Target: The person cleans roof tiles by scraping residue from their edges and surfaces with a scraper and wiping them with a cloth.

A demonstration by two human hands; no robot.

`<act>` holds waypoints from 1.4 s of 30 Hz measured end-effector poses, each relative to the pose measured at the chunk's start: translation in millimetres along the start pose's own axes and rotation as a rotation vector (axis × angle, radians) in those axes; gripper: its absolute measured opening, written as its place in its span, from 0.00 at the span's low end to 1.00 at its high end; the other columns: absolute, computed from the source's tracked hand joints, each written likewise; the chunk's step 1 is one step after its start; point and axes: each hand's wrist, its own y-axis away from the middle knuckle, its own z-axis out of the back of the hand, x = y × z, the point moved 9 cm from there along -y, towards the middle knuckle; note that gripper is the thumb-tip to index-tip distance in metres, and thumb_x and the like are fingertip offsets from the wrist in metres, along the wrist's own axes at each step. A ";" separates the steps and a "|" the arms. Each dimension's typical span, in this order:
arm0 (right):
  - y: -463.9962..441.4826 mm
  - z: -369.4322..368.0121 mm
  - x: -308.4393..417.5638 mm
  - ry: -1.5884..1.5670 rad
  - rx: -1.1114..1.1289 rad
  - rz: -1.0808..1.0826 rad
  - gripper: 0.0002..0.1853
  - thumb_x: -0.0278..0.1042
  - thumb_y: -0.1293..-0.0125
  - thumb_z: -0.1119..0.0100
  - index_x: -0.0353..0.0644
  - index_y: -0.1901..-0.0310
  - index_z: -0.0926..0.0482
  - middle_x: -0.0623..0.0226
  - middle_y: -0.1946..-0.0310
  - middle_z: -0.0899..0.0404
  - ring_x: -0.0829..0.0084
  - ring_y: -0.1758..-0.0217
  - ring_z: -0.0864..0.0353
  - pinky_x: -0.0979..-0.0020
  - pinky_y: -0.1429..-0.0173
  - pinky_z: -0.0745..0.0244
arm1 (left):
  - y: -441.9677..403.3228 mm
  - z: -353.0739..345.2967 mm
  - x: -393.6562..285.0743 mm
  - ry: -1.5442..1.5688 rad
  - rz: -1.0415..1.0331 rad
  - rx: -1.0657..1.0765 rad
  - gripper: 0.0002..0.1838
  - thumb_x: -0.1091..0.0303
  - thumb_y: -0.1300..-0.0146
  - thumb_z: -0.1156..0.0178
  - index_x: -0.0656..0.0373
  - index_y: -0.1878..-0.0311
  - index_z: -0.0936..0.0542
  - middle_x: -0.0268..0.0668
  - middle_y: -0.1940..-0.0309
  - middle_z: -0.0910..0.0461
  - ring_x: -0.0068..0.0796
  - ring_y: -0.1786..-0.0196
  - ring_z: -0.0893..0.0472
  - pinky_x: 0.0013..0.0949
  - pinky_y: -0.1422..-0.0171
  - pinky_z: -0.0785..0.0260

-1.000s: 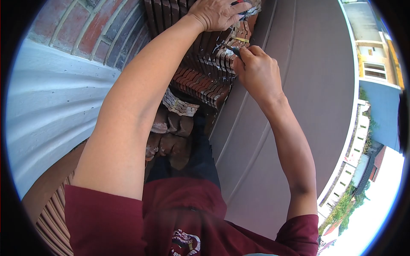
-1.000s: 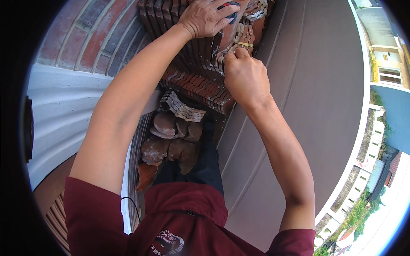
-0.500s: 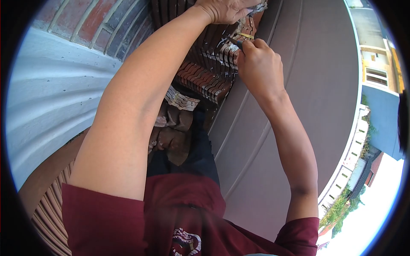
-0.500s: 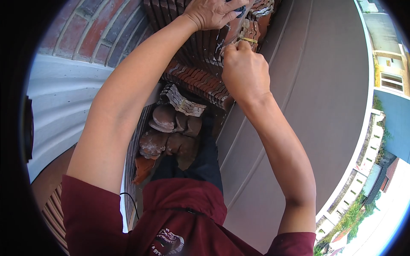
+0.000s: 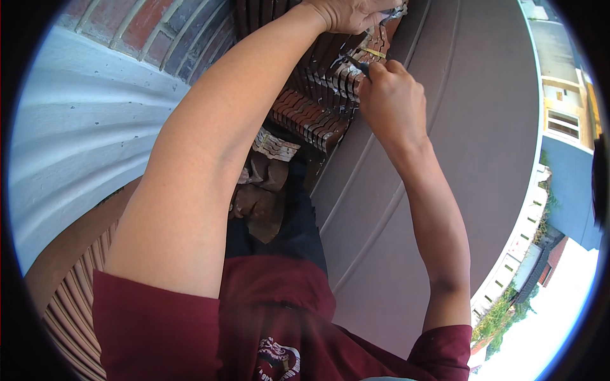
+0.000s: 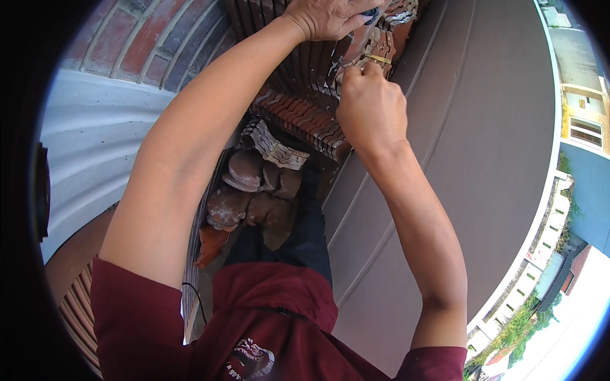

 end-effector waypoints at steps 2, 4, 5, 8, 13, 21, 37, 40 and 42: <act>-5.3 -17.6 2.1 0.063 0.044 0.027 0.08 0.22 0.41 0.41 0.32 0.60 0.18 0.45 0.59 0.17 0.44 0.63 0.11 0.53 0.58 0.13 | -5.1 2.0 0.6 0.013 -0.007 0.002 0.20 0.58 0.40 0.38 0.49 0.44 0.23 0.41 0.35 0.27 0.45 0.32 0.29 0.50 0.30 0.37; 1.6 0.5 2.6 0.017 -0.014 -0.001 0.07 0.23 0.40 0.42 0.32 0.61 0.19 0.45 0.59 0.17 0.45 0.63 0.11 0.53 0.59 0.13 | -4.7 2.9 1.4 0.033 0.003 0.015 0.21 0.59 0.40 0.38 0.49 0.44 0.23 0.41 0.34 0.27 0.45 0.32 0.29 0.50 0.31 0.37; 1.7 7.7 4.6 -0.008 -0.041 -0.009 0.07 0.23 0.40 0.42 0.32 0.61 0.19 0.45 0.59 0.18 0.45 0.63 0.11 0.54 0.59 0.13 | -4.4 5.2 4.7 0.018 -0.003 0.007 0.21 0.59 0.40 0.38 0.49 0.43 0.23 0.42 0.34 0.27 0.45 0.32 0.29 0.50 0.31 0.37; 0.2 4.8 5.1 0.013 -0.030 0.009 0.07 0.23 0.40 0.42 0.32 0.61 0.19 0.45 0.59 0.18 0.46 0.63 0.10 0.54 0.59 0.13 | -3.5 0.3 1.5 -0.001 -0.004 0.025 0.21 0.58 0.40 0.37 0.48 0.43 0.24 0.41 0.35 0.27 0.44 0.32 0.29 0.50 0.31 0.37; 3.2 -17.5 4.6 0.051 -0.010 0.016 0.09 0.24 0.41 0.41 0.32 0.59 0.19 0.46 0.59 0.18 0.46 0.65 0.11 0.54 0.62 0.13 | -3.1 1.1 1.7 0.010 -0.002 -0.028 0.19 0.58 0.38 0.38 0.48 0.44 0.22 0.40 0.35 0.27 0.44 0.31 0.29 0.49 0.31 0.37; -1.9 -28.3 7.5 0.082 0.012 -0.005 0.09 0.24 0.38 0.42 0.30 0.59 0.19 0.46 0.59 0.18 0.45 0.64 0.11 0.53 0.61 0.13 | -4.7 4.8 1.7 0.006 0.006 -0.037 0.18 0.59 0.38 0.38 0.48 0.45 0.22 0.39 0.35 0.27 0.43 0.31 0.29 0.48 0.30 0.37; -5.4 -27.9 6.4 0.081 0.037 -0.045 0.08 0.24 0.42 0.39 0.33 0.60 0.18 0.46 0.57 0.16 0.45 0.63 0.11 0.52 0.58 0.13 | 0.3 -6.4 4.4 -0.004 0.031 0.023 0.19 0.56 0.35 0.39 0.51 0.43 0.22 0.41 0.34 0.29 0.44 0.30 0.32 0.50 0.29 0.38; -4.8 -11.9 11.5 0.064 0.027 -0.056 0.08 0.23 0.42 0.40 0.33 0.60 0.18 0.46 0.56 0.16 0.45 0.62 0.11 0.52 0.58 0.13 | -1.4 -5.2 3.7 0.005 0.012 -0.012 0.20 0.55 0.35 0.39 0.50 0.43 0.21 0.41 0.35 0.28 0.44 0.30 0.31 0.50 0.28 0.39; -3.9 8.7 14.4 0.040 -0.043 -0.042 0.08 0.23 0.42 0.40 0.31 0.60 0.19 0.45 0.57 0.16 0.45 0.62 0.11 0.53 0.58 0.13 | -0.4 -6.3 5.1 0.007 0.017 0.017 0.20 0.55 0.35 0.39 0.51 0.42 0.21 0.41 0.35 0.28 0.44 0.30 0.31 0.51 0.28 0.39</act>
